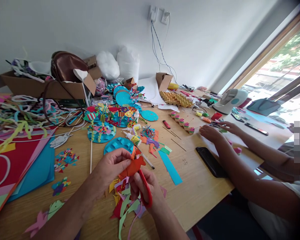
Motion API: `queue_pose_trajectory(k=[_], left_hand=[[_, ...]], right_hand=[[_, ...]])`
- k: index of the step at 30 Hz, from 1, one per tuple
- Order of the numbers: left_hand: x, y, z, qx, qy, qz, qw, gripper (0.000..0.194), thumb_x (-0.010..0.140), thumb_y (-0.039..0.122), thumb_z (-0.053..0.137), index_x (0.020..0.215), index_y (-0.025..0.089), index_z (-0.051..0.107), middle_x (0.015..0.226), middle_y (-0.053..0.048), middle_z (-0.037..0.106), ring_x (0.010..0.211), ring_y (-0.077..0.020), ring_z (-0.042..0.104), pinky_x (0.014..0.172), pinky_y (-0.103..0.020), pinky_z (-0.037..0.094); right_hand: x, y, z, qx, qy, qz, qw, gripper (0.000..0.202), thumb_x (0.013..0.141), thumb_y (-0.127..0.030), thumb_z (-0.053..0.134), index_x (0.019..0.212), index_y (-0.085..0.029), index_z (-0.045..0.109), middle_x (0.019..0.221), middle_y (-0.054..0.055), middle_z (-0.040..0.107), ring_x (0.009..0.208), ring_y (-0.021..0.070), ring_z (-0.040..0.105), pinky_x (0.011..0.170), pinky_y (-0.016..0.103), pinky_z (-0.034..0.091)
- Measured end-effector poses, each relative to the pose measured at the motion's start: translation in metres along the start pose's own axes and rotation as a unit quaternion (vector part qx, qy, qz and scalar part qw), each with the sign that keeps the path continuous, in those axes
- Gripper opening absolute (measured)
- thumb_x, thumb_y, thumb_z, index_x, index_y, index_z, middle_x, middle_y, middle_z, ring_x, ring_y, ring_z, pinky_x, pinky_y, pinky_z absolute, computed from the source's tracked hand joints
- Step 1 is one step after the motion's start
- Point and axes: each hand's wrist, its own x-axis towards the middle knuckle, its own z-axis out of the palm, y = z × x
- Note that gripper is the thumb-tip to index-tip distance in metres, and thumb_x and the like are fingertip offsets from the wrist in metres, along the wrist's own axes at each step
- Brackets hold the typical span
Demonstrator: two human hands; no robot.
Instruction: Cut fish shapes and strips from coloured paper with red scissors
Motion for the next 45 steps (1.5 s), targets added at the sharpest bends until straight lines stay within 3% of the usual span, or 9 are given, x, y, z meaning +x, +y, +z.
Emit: queue_pose_trajectory(k=[11,16,45], left_hand=[[-0.002,-0.003,-0.007,-0.004,-0.032,0.035,0.999,0.01,0.068,0.026,0.061,0.067,0.017,0.06,0.061,0.004,0.061,0.06,-0.0098,0.051,0.058,-0.02,0.04],[-0.003,-0.002,-0.005,-0.034,-0.019,0.021,0.999,0.015,0.066,0.029,0.063,0.065,0.017,0.055,0.061,0.004,0.059,0.057,-0.0097,0.05,0.055,-0.02,0.039],[-0.004,-0.01,-0.004,0.082,-0.056,0.058,0.993,0.016,0.075,0.03,0.05,0.064,0.019,0.046,0.058,0.006,0.042,0.057,-0.0102,0.037,0.053,-0.022,0.031]], right_hand=[[0.0,-0.003,-0.002,-0.016,-0.015,0.012,1.0,0.04,0.073,-0.054,0.054,0.066,-0.015,0.049,0.047,-0.005,0.046,0.037,0.0057,0.042,0.036,0.017,0.031],[-0.001,-0.006,0.001,-0.03,-0.016,0.023,0.999,0.045,0.069,-0.058,0.056,0.062,-0.015,0.047,0.045,-0.005,0.046,0.038,0.006,0.042,0.038,0.017,0.031],[0.0,0.014,0.003,0.06,-0.033,-0.024,0.997,0.038,0.077,-0.049,0.054,0.066,-0.013,0.053,0.042,-0.006,0.044,0.031,0.0043,0.041,0.032,0.015,0.031]])
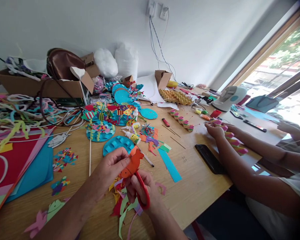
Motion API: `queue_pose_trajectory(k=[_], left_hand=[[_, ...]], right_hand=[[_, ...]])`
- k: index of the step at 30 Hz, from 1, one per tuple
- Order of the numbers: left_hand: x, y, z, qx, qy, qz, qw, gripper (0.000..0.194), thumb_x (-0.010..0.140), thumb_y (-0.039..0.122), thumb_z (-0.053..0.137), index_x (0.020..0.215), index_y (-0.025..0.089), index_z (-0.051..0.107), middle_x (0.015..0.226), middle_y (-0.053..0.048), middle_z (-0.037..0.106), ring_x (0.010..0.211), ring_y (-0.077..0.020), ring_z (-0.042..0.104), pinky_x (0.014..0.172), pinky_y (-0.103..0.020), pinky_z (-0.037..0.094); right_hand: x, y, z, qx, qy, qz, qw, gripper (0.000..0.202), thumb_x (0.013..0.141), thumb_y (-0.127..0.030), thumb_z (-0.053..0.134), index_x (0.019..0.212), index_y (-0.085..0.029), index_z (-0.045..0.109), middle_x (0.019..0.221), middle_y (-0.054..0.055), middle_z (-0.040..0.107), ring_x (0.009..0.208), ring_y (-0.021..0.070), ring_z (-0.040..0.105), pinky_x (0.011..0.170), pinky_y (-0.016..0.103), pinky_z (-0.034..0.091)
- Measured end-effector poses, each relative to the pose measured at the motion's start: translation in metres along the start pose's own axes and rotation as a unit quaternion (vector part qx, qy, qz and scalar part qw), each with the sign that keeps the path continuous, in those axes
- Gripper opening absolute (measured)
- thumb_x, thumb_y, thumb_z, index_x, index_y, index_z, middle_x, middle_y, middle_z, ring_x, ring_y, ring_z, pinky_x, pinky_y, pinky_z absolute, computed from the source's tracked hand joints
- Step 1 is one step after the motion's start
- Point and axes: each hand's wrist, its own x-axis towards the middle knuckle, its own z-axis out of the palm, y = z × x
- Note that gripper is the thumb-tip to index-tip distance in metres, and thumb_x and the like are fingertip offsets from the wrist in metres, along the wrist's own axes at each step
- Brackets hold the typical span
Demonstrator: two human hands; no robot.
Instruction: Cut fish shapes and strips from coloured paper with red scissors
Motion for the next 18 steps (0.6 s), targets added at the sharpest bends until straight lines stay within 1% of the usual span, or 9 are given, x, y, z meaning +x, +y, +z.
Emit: queue_pose_trajectory(k=[7,14,18], left_hand=[[-0.0017,0.0024,0.001,-0.002,-0.002,-0.008,1.0,0.016,0.074,0.031,0.05,0.064,0.02,0.047,0.059,0.006,0.043,0.058,-0.0116,0.039,0.053,-0.023,0.032],[-0.002,0.004,0.0012,-0.001,-0.001,-0.01,1.0,0.016,0.073,0.032,0.051,0.063,0.02,0.047,0.058,0.006,0.042,0.056,-0.0117,0.039,0.053,-0.022,0.032],[-0.0024,0.0059,0.0022,0.003,0.0,-0.009,1.0,0.016,0.073,0.031,0.051,0.063,0.02,0.047,0.058,0.005,0.042,0.056,-0.0117,0.039,0.053,-0.022,0.032]], right_hand=[[-0.0004,-0.0015,0.0025,0.0,0.012,0.014,1.0,0.041,0.074,-0.054,0.054,0.064,-0.014,0.052,0.041,-0.008,0.041,0.03,0.004,0.04,0.032,0.015,0.029],[-0.0015,-0.0014,0.0017,-0.015,0.009,0.017,1.0,0.042,0.075,-0.055,0.053,0.064,-0.015,0.051,0.041,-0.007,0.043,0.031,0.0042,0.039,0.031,0.015,0.029],[-0.002,0.0019,0.0009,-0.002,0.007,0.007,1.0,0.04,0.077,-0.052,0.052,0.065,-0.015,0.051,0.041,-0.007,0.043,0.03,0.004,0.038,0.031,0.015,0.03]])
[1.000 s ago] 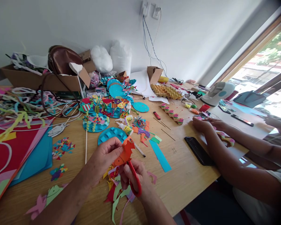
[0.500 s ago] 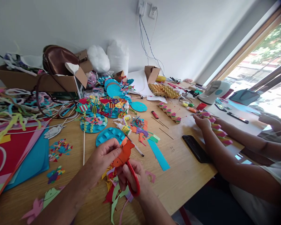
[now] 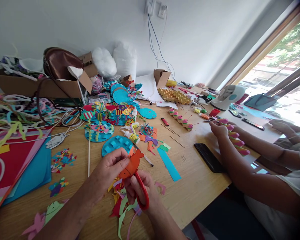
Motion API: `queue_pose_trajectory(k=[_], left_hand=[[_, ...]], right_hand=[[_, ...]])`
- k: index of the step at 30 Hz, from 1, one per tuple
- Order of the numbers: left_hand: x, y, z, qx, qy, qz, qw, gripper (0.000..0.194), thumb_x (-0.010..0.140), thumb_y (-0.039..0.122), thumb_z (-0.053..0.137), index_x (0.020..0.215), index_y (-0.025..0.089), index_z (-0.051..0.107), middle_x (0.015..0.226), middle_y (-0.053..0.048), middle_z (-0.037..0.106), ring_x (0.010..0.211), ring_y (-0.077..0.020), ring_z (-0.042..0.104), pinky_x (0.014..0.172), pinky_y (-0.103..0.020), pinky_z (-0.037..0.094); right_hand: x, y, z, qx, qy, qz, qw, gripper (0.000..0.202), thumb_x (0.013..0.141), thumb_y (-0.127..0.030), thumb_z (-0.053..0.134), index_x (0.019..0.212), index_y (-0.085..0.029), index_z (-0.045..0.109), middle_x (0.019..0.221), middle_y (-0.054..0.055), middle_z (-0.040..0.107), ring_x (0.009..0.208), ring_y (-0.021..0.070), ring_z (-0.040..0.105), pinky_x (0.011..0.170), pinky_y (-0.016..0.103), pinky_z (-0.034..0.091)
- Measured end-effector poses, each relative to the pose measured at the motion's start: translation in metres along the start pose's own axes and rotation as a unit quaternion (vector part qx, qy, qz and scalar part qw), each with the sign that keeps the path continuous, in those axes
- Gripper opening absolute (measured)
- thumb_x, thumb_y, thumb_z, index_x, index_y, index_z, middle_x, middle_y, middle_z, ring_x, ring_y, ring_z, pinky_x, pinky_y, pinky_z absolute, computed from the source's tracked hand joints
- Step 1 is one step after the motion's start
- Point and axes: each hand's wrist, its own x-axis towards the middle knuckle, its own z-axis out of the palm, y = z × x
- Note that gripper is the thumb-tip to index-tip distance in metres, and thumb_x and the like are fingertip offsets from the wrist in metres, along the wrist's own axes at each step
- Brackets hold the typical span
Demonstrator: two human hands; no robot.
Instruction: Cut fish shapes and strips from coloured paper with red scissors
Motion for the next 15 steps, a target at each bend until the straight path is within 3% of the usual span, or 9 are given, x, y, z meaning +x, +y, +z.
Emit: queue_pose_trajectory(k=[15], left_hand=[[0.0001,-0.0012,-0.0026,-0.021,-0.017,-0.001,1.0,0.017,0.074,0.031,0.05,0.062,0.019,0.047,0.057,0.006,0.042,0.054,-0.0106,0.038,0.051,-0.022,0.032]], right_hand=[[-0.0005,-0.0036,0.0022,-0.019,0.011,0.017,1.0,0.044,0.073,-0.056,0.054,0.06,-0.016,0.046,0.039,-0.008,0.04,0.029,0.0034,0.038,0.031,0.015,0.03]])
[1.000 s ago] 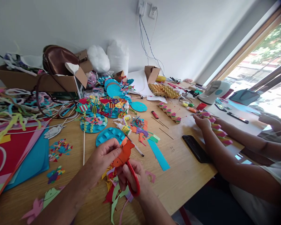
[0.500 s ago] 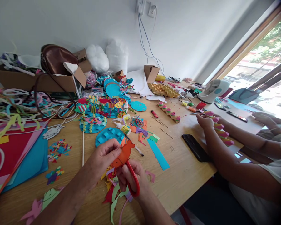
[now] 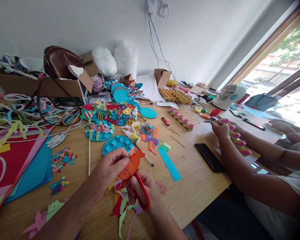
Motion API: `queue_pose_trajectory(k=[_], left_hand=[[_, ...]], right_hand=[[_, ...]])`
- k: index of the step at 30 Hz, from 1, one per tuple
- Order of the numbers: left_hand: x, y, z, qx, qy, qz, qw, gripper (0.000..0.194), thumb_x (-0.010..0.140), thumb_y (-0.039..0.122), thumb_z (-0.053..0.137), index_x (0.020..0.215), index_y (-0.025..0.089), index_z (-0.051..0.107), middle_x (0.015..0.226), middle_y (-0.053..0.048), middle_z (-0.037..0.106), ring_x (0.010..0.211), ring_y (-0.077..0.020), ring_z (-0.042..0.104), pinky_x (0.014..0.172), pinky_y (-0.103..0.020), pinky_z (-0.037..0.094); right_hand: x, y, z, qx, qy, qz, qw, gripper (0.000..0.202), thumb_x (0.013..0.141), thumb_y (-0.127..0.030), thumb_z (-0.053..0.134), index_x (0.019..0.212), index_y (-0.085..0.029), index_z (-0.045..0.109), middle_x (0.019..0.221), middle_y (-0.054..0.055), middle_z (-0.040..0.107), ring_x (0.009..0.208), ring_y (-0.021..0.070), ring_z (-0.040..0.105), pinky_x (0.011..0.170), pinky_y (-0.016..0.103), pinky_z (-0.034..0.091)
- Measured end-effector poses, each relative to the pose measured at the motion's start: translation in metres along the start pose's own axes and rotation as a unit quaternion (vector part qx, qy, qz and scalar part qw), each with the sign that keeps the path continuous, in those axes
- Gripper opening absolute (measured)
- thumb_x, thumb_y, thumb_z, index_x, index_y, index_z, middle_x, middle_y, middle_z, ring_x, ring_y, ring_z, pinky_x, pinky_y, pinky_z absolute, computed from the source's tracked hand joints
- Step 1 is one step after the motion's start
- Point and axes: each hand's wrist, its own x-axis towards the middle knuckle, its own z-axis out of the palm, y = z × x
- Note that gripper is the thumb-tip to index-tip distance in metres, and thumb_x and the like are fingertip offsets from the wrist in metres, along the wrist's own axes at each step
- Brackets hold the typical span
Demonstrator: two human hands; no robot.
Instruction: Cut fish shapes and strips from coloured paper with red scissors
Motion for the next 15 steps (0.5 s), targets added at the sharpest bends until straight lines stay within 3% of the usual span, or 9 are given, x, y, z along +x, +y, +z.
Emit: queue_pose_trajectory(k=[15], left_hand=[[0.002,-0.001,-0.008,-0.03,-0.037,-0.034,0.998,0.013,0.071,0.026,0.053,0.062,0.019,0.048,0.058,0.006,0.043,0.054,-0.0098,0.039,0.052,-0.021,0.032]], right_hand=[[-0.004,-0.013,-0.01,-0.063,-0.019,0.048,0.997,0.042,0.071,-0.056,0.057,0.065,-0.015,0.05,0.04,-0.007,0.042,0.031,0.004,0.04,0.032,0.014,0.029]])
